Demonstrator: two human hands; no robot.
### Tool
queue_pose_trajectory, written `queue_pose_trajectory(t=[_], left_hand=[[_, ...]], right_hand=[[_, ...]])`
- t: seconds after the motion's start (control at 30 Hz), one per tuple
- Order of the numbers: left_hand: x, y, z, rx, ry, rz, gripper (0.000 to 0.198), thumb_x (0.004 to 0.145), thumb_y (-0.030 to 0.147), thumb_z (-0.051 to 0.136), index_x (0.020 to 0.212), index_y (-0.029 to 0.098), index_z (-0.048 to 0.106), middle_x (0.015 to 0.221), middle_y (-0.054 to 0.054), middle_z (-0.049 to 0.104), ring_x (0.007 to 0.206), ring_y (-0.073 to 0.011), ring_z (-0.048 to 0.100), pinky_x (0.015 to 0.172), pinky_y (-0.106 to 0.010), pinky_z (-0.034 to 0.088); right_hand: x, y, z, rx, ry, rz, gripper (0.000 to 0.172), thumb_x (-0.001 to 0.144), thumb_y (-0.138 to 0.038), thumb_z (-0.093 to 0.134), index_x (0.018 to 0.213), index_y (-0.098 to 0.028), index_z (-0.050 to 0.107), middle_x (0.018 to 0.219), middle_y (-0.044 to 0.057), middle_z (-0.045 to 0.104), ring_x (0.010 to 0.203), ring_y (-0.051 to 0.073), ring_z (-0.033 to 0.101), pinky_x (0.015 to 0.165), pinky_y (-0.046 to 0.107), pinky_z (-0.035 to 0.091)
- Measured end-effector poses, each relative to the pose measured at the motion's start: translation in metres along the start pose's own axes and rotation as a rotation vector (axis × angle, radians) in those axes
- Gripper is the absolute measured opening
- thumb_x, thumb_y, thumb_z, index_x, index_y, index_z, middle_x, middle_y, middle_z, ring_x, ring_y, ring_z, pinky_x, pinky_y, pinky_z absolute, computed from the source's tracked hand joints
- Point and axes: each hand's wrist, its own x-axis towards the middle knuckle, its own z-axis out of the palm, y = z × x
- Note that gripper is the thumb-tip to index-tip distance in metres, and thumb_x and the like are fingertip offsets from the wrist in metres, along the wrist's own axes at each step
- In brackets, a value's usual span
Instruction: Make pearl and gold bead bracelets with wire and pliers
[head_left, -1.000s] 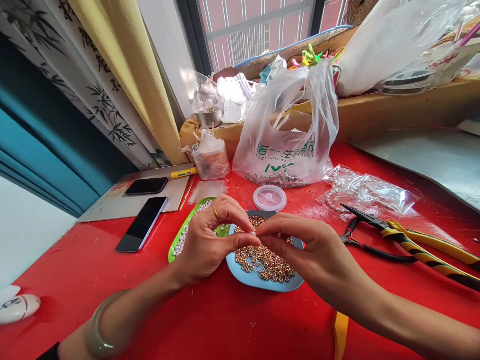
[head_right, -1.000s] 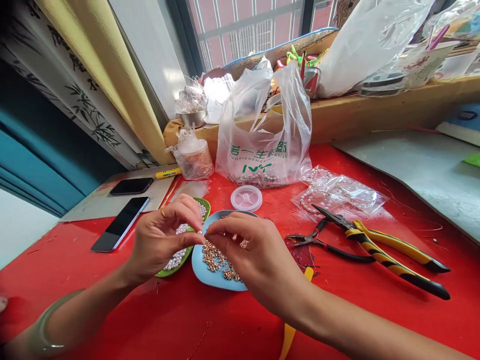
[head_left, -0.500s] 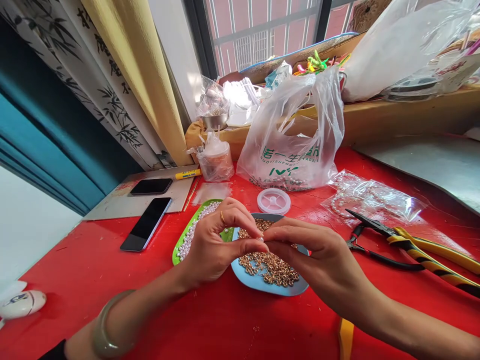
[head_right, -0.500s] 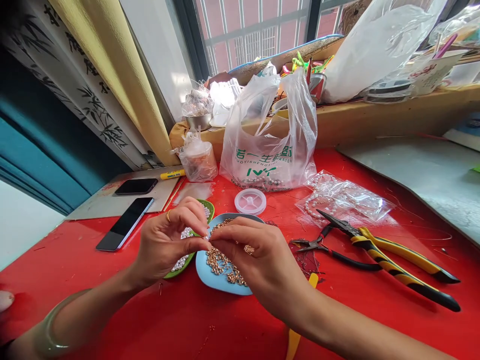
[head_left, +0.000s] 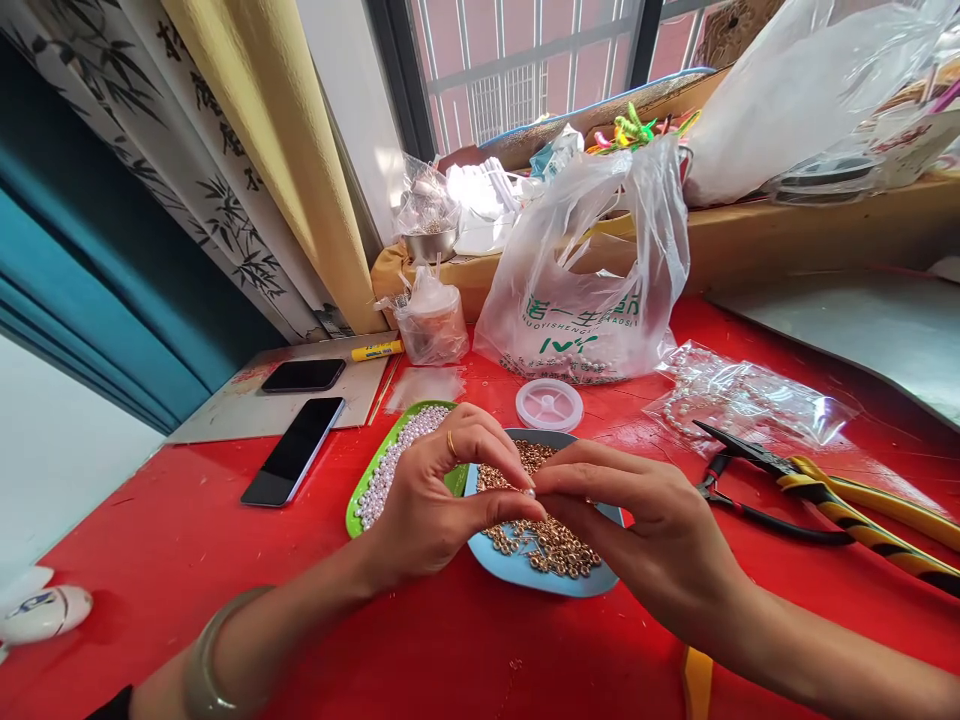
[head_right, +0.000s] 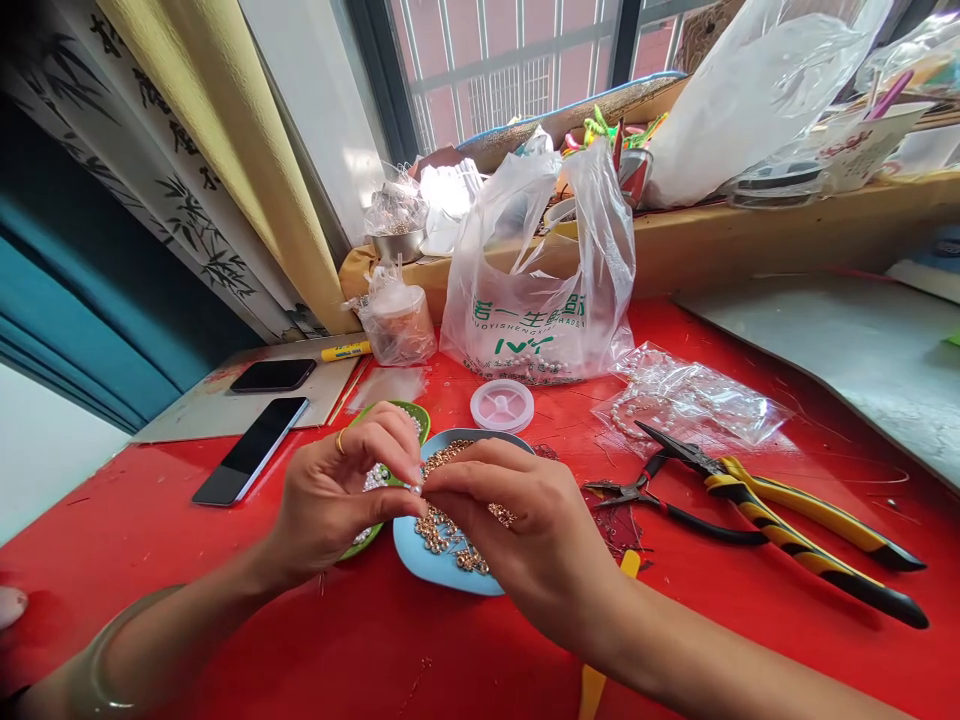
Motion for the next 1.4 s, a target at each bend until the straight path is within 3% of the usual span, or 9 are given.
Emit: queue_pose_trajectory(t=[0.3,0.47,0.57,0.7,0.93,1.4], left_hand=[[0.0,0.001,0.001,0.106,0.02,0.111,0.01,0.073,0.021,0.074,0.078,0.02,0.066,0.072,-0.001,0.065,0.073,-0.016,0.056,0.07,-0.033,0.046],[-0.002,0.001,0.001,0.052,0.156,0.019,0.009,0.075,0.015,0.071,0.081,0.021,0.068,0.075,-0.001,0.065,0.071,-0.0148,0.06,0.063,-0.029,0.051],[-0.004,-0.002,0.001,0.083,0.184,0.009,0.013,0.074,0.012,0.071,0.083,0.021,0.068,0.076,-0.001,0.063,0.071,-0.0139,0.059,0.062,-0.027,0.05],[-0.005,-0.005,0.0,0.132,0.148,0.075,0.016,0.074,0.011,0.072,0.084,0.022,0.069,0.074,-0.001,0.066,0.075,-0.0163,0.055,0.068,-0.031,0.046],[-0.003,0.0,0.001,0.192,0.086,0.185,0.017,0.074,0.012,0.072,0.088,0.022,0.069,0.072,-0.001,0.068,0.074,-0.0166,0.055,0.068,-0.032,0.046],[0.0,0.001,-0.002,0.339,0.047,0.29,0.024,0.071,0.005,0.073,0.087,0.022,0.069,0.072,0.0,0.068,0.071,-0.0157,0.054,0.066,-0.032,0.045]], right_hand=[[0.0,-0.004,-0.002,0.021,-0.038,0.094,0.013,0.081,-0.011,0.06,0.079,-0.019,0.07,0.072,0.001,0.067,0.061,0.01,0.06,0.055,0.019,0.048],[0.001,-0.007,-0.003,-0.062,-0.015,0.13,0.011,0.081,-0.012,0.057,0.076,-0.017,0.066,0.068,0.001,0.065,0.057,0.01,0.057,0.051,0.02,0.045],[0.001,-0.013,-0.004,-0.129,0.0,0.063,0.012,0.079,-0.01,0.056,0.073,-0.017,0.063,0.061,0.0,0.061,0.051,0.008,0.051,0.045,0.019,0.039],[0.001,-0.022,-0.004,-0.14,0.003,0.05,0.016,0.077,-0.007,0.053,0.066,-0.017,0.059,0.055,-0.002,0.055,0.047,0.007,0.046,0.042,0.019,0.035],[0.004,-0.028,-0.002,0.081,-0.081,0.406,0.018,0.076,-0.011,0.049,0.06,-0.018,0.054,0.052,-0.005,0.048,0.048,0.007,0.041,0.043,0.018,0.034],[0.002,-0.027,-0.003,0.072,-0.075,0.396,0.018,0.073,-0.008,0.049,0.058,-0.017,0.053,0.051,-0.005,0.047,0.049,0.006,0.04,0.043,0.018,0.032]])
